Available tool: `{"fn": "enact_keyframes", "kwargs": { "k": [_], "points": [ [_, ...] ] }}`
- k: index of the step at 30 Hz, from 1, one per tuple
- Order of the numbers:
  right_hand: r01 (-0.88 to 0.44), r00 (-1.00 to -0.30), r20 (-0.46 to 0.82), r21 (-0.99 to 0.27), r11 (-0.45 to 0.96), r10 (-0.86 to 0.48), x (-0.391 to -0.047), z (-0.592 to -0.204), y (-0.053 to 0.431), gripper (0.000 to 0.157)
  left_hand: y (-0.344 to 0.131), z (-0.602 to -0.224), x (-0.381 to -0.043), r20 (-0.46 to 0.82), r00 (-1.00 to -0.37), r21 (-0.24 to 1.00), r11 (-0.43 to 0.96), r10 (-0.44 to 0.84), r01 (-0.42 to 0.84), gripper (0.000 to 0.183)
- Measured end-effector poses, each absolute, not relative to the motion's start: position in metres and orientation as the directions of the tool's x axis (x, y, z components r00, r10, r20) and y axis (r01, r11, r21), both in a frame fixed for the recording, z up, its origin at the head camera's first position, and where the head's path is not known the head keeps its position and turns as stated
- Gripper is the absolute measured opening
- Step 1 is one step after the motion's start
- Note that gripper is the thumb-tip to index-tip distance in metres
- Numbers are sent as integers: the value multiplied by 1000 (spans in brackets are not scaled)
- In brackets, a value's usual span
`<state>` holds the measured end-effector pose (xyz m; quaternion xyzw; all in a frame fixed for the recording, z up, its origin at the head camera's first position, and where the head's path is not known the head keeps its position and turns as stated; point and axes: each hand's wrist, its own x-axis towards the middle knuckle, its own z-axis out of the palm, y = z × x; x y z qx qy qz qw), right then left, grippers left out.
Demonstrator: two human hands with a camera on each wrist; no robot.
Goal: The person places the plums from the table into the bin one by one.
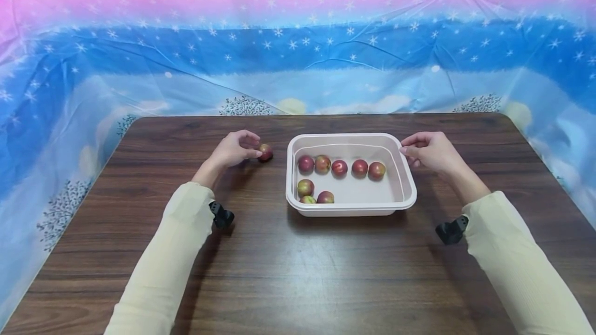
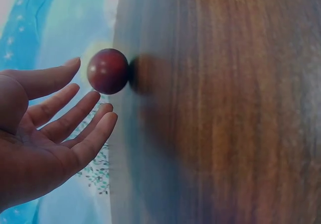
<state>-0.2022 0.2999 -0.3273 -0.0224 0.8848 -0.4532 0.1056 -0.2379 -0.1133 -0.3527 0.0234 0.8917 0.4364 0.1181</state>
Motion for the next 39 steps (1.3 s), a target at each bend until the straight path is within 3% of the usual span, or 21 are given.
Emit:
{"fn": "enact_keyframes", "kwargs": {
  "k": [39],
  "points": [
    [57, -980, -158, -807, 588, -123, -201, -328, 299, 37, -105, -365, -241, -155, -977, 754, 657, 146, -22, 35]
  ]
}}
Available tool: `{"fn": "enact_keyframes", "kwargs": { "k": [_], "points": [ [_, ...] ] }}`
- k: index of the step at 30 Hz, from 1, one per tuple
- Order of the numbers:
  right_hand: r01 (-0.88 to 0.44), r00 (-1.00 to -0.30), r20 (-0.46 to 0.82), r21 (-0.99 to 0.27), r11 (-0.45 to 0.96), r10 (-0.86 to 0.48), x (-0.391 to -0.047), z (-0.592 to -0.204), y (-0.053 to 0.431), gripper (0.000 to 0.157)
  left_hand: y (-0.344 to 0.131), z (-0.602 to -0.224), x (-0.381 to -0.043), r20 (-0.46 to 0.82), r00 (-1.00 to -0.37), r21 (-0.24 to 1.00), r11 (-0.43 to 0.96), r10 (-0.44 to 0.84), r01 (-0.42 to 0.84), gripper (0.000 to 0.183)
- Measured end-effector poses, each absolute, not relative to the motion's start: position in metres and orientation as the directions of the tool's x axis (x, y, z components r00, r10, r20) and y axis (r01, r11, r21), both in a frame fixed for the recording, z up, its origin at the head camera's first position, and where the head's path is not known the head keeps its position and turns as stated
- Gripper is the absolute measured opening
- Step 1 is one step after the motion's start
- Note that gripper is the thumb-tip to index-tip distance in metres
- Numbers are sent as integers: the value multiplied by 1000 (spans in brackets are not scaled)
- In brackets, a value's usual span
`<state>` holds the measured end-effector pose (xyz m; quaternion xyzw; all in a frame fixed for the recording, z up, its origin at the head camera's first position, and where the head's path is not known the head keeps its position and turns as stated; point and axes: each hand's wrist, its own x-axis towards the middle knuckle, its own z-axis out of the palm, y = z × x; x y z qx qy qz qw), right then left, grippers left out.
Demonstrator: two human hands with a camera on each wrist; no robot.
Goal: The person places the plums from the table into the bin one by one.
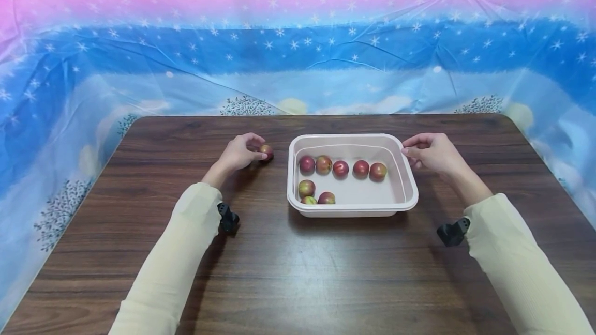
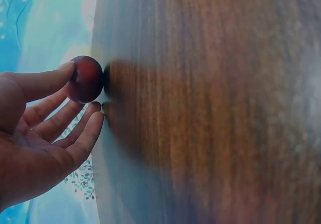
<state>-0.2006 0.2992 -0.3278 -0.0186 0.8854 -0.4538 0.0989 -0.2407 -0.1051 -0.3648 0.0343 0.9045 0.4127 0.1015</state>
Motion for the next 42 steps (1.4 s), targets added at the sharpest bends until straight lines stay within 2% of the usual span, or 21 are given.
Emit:
{"fn": "enact_keyframes", "kwargs": {
  "k": [19, 42],
  "points": [
    [54, -979, -160, -804, 592, -127, -200, -328, 301, 36, -115, -360, -239, -170, -978, 770, 636, 124, -54, 34],
    [64, -978, -169, -810, 583, -126, -201, -326, 299, 37, -113, -327, -230, -136, -983, 813, 581, 127, -37, 33]
  ]
}}
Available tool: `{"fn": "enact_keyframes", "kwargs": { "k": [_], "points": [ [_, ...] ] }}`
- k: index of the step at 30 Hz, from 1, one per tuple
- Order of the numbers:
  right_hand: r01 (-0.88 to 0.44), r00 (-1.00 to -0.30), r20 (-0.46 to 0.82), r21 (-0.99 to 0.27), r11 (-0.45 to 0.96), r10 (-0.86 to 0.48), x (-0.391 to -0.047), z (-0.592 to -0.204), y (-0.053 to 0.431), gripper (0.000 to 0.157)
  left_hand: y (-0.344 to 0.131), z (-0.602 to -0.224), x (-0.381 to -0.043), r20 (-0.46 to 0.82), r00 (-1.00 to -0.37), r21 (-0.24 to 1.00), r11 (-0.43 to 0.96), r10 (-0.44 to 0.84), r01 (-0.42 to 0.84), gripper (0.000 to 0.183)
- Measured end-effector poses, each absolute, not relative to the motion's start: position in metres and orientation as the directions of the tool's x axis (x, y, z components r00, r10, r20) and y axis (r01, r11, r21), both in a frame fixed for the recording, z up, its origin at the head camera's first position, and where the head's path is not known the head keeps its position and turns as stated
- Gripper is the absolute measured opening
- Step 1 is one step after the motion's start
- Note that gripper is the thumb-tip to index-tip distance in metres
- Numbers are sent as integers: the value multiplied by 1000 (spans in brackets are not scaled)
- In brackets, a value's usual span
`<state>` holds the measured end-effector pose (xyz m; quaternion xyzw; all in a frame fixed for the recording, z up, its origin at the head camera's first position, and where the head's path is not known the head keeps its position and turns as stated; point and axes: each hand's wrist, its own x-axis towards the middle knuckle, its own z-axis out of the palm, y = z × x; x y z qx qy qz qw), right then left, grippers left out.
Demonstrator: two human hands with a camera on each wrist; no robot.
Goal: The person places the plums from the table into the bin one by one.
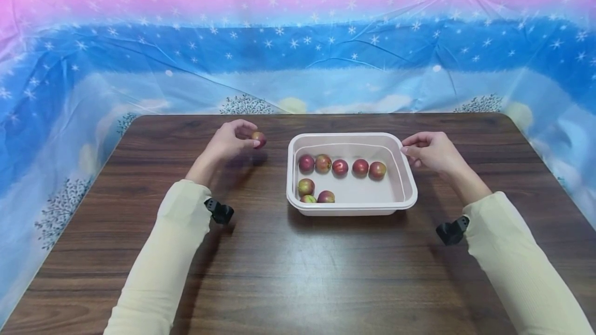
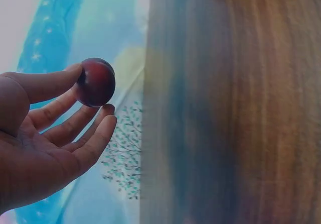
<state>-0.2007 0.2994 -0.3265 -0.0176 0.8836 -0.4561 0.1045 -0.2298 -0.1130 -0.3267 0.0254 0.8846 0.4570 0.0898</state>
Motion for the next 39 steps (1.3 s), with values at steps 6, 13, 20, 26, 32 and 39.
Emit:
{"fn": "enact_keyframes", "kwargs": {
  "k": [6, 13, 20, 26, 32, 39],
  "points": [
    [64, -977, -171, -805, 589, -128, -201, -327, 300, 37, -111, -317, -229, -111, -985, 820, 572, 133, -15, 35],
    [65, -978, -169, -807, 587, -125, -201, -327, 300, 37, -106, -306, -226, -67, -984, 816, 577, 164, 40, 37],
    [65, -979, -167, -805, 589, -120, -201, -328, 300, 36, -98, -295, -222, -43, -982, 812, 580, 182, 72, 37],
    [66, -978, -169, -806, 588, -122, -202, -328, 300, 37, -92, -289, -218, -30, -979, 822, 562, 202, 90, 37],
    [69, -975, -178, -809, 584, -132, -202, -327, 301, 38, -84, -287, -215, -20, -971, 823, 556, 238, 119, 37],
    [54, -977, -166, -799, 599, -133, -201, -327, 300, 36, -73, -285, -209, -20, -962, 815, 562, 274, 143, 38]
  ]
}}
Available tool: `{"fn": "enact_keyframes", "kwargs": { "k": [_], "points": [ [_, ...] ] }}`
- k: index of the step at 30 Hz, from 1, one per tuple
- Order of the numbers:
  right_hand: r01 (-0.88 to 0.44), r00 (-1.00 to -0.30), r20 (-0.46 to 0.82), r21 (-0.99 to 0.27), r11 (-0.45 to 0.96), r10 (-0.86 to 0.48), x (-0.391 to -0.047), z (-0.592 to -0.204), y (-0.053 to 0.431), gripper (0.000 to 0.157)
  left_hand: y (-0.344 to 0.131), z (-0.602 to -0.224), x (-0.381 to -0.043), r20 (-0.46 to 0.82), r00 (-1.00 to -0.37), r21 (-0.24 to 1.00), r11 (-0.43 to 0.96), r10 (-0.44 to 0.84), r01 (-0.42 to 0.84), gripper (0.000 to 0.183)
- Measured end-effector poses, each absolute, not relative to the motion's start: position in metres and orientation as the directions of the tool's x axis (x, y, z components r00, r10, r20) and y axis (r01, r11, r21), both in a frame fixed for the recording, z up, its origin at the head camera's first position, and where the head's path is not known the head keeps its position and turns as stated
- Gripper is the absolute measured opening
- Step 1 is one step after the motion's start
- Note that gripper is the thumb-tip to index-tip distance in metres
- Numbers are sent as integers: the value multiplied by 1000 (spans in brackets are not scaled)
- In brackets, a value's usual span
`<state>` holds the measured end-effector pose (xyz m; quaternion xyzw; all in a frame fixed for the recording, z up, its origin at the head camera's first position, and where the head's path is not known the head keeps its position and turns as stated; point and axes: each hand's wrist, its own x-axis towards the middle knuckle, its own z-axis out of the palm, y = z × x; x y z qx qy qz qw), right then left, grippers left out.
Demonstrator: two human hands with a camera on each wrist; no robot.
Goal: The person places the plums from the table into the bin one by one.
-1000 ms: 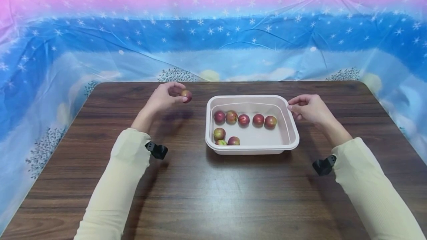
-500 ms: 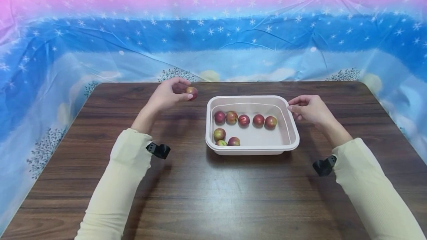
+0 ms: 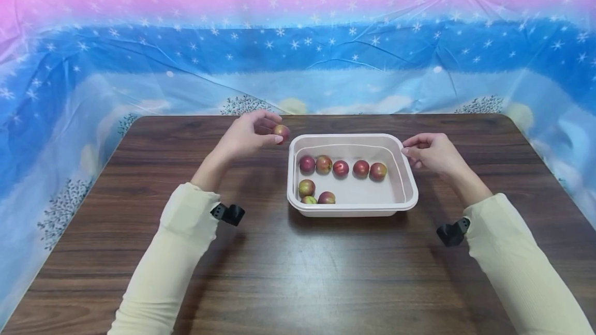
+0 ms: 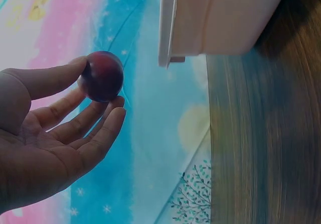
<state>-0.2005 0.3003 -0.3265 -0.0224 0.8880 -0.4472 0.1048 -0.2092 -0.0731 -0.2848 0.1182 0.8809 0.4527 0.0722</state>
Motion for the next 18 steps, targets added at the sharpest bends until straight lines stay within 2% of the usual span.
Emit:
{"fn": "enact_keyframes", "kwargs": {
  "k": [10, 18],
  "points": [
    [52, -979, -159, -800, 598, -128, -199, -327, 299, 37, -56, -286, -203, -5, -939, 779, 590, 345, 212, 37],
    [50, -979, -156, -809, 586, -131, -200, -327, 300, 36, -45, -291, -200, -40, -923, 798, 568, 384, 201, 35]
  ]
}}
